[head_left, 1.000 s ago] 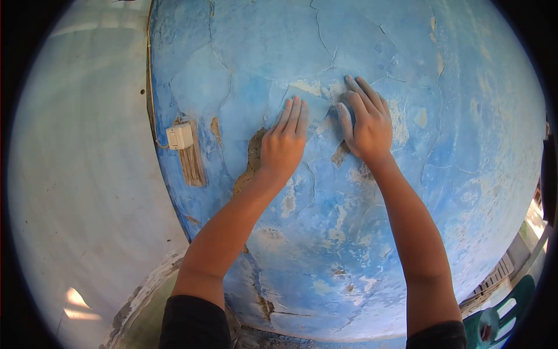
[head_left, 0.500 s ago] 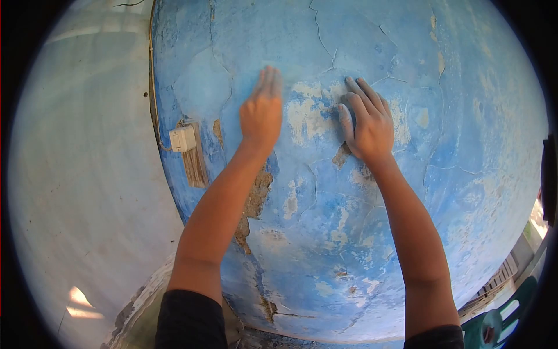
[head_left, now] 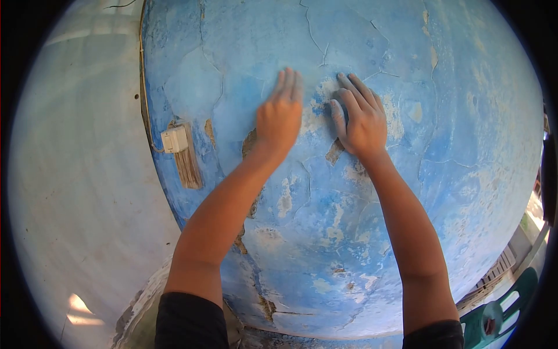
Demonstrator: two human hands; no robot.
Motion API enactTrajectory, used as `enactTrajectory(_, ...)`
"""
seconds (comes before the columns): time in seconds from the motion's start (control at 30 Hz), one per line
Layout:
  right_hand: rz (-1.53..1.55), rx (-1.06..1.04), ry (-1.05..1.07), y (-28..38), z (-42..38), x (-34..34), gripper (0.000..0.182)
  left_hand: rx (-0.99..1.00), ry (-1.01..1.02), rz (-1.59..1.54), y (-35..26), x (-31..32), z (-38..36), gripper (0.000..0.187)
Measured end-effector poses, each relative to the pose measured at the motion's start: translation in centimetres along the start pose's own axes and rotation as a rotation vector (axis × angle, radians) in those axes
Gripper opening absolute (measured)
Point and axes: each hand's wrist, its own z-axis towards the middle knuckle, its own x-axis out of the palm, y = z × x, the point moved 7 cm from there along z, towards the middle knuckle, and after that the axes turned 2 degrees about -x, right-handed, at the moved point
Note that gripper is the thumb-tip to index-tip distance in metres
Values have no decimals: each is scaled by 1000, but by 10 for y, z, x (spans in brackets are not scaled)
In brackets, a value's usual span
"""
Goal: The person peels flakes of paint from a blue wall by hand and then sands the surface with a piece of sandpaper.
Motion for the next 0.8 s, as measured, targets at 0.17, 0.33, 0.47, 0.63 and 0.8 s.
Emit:
enactTrajectory(0.17,11,-2,-9,1,-1,-2,17,224,-54,-98,-11,-5,-47,51)
enactTrajectory(0.33,7,-29,-13,1,2,2,15,36,-88,-87,-10,-7,-26,46)
enactTrajectory(0.47,30,-36,-41,-3,-1,2,11,153,-59,-164,-55,-6,-92,44)
enactTrajectory(0.63,46,-56,-58,-3,-1,0,11,171,-41,-160,-29,-14,-77,47)
enactTrajectory(0.8,70,-44,-86,-5,-2,0,11,-76,-7,-127,-61,-15,-104,44)
